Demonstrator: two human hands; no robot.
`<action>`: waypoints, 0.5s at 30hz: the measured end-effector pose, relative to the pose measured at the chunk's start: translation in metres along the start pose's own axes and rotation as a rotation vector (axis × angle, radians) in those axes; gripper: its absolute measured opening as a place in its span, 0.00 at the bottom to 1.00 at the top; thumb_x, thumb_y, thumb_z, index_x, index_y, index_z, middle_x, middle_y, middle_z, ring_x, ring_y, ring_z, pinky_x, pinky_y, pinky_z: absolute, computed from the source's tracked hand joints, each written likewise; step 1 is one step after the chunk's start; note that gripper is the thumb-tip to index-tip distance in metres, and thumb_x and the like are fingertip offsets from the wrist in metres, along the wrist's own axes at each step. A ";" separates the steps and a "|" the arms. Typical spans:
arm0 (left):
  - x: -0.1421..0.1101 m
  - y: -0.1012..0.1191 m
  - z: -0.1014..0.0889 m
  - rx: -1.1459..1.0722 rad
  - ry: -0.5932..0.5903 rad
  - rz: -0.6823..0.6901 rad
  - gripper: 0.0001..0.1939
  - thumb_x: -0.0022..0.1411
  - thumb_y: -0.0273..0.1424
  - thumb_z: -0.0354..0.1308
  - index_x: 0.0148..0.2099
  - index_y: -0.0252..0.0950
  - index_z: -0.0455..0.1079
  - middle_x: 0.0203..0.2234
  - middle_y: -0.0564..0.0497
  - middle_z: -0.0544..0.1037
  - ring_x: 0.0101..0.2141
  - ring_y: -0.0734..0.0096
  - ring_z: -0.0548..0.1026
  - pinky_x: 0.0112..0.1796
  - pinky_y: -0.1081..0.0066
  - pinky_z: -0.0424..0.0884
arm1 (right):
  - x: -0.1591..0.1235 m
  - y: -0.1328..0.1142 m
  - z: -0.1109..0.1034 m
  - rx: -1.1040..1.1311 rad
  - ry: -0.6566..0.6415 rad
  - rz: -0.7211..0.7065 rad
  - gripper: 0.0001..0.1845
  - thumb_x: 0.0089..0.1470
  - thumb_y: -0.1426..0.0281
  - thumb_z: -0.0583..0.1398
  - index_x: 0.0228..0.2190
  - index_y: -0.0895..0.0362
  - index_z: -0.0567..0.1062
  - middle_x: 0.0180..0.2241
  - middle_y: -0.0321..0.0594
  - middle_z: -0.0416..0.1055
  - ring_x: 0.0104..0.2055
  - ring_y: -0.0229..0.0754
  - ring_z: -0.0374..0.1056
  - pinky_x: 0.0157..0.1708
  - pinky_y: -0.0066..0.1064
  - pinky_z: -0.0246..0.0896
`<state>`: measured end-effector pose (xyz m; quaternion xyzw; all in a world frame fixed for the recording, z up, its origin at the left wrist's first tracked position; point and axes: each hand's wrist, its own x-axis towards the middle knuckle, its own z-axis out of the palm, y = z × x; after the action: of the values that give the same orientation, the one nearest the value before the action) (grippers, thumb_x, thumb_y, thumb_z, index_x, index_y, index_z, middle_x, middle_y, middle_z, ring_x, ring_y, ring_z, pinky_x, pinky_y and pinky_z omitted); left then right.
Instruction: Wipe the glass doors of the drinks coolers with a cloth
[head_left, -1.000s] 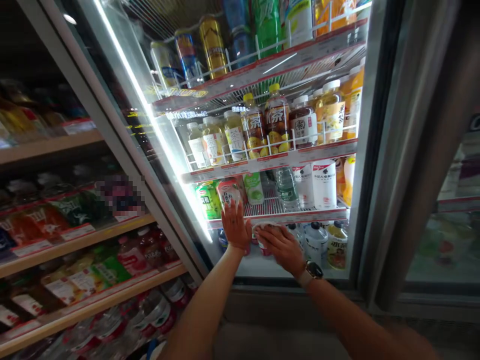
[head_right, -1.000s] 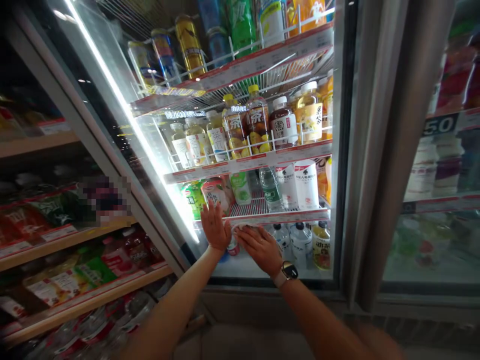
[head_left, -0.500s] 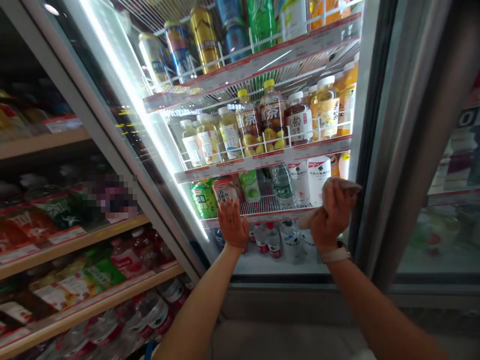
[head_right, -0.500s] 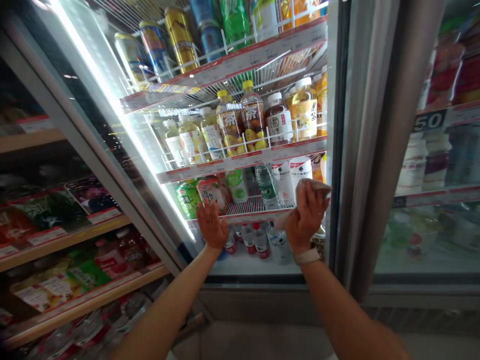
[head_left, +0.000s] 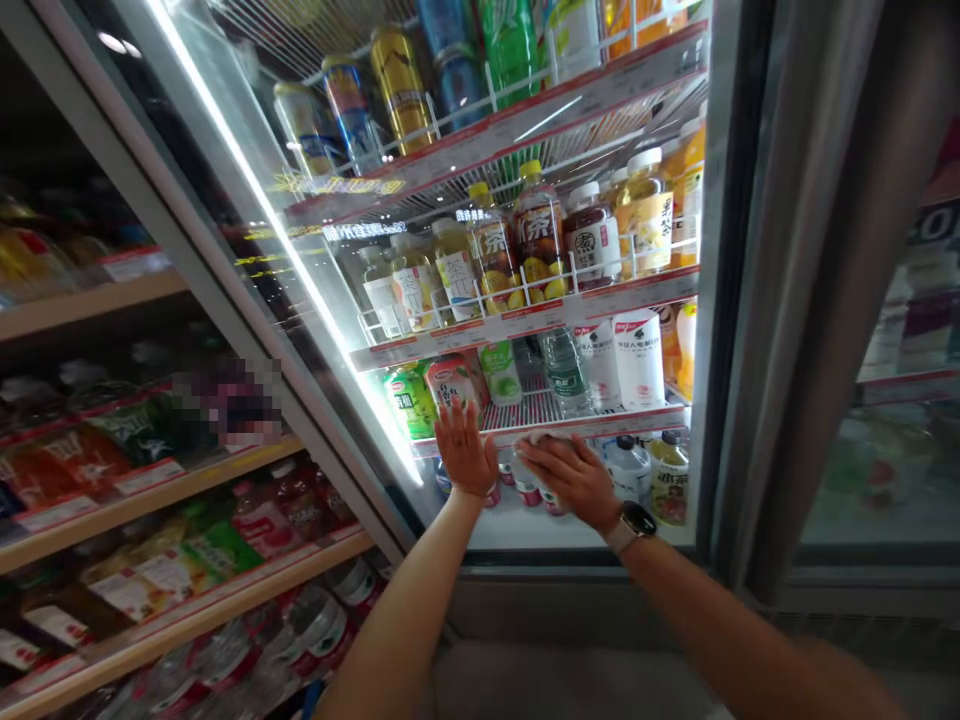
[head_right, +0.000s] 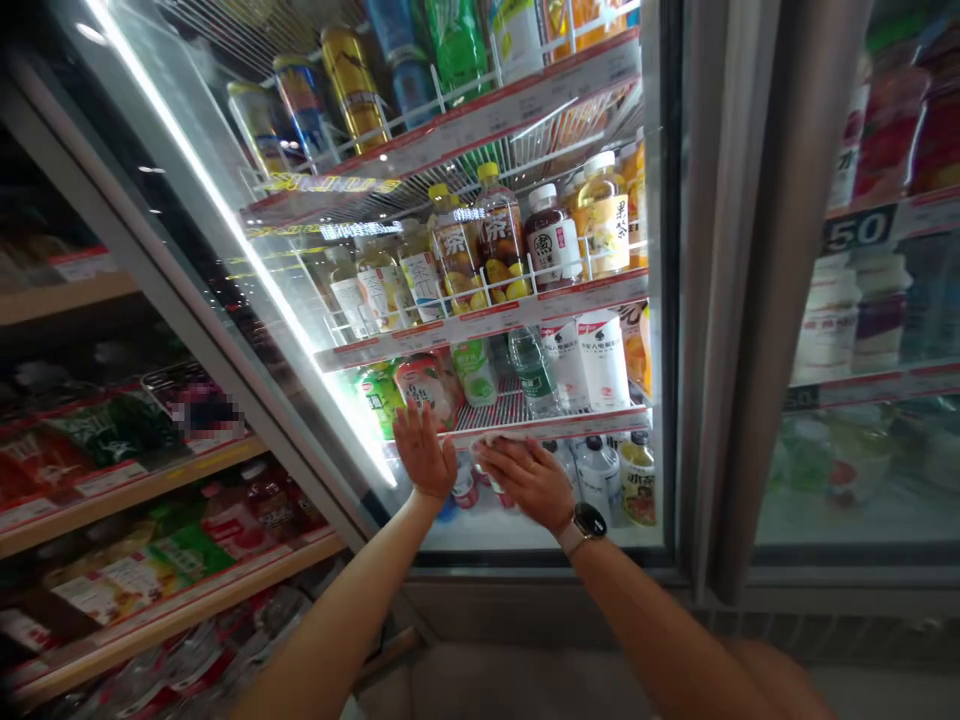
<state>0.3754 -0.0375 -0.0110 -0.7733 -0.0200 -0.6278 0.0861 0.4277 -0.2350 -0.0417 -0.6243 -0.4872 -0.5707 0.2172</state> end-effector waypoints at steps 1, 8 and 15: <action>0.000 0.000 0.001 -0.003 0.003 -0.005 0.29 0.69 0.38 0.41 0.68 0.30 0.54 0.64 0.37 0.60 0.68 0.57 0.45 0.65 0.51 0.46 | 0.006 0.008 -0.005 -0.035 0.039 0.061 0.21 0.63 0.76 0.53 0.53 0.48 0.72 0.52 0.35 0.74 0.58 0.37 0.66 0.68 0.40 0.38; 0.000 0.001 0.001 -0.028 0.013 0.012 0.30 0.69 0.37 0.42 0.69 0.31 0.50 0.66 0.37 0.55 0.68 0.56 0.44 0.65 0.50 0.44 | 0.033 0.076 -0.040 -0.182 0.510 0.566 0.28 0.59 0.78 0.48 0.58 0.53 0.69 0.58 0.44 0.67 0.66 0.53 0.54 0.66 0.57 0.40; 0.003 0.004 0.001 -0.005 0.062 0.060 0.31 0.68 0.35 0.44 0.70 0.31 0.45 0.67 0.37 0.53 0.68 0.55 0.43 0.65 0.50 0.45 | 0.043 0.055 -0.031 -0.050 0.437 0.408 0.31 0.58 0.82 0.49 0.60 0.49 0.65 0.58 0.39 0.68 0.62 0.47 0.61 0.63 0.49 0.55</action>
<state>0.3773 -0.0416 -0.0085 -0.7541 0.0074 -0.6486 0.1032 0.4538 -0.2688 0.0211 -0.5770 -0.2792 -0.6477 0.4119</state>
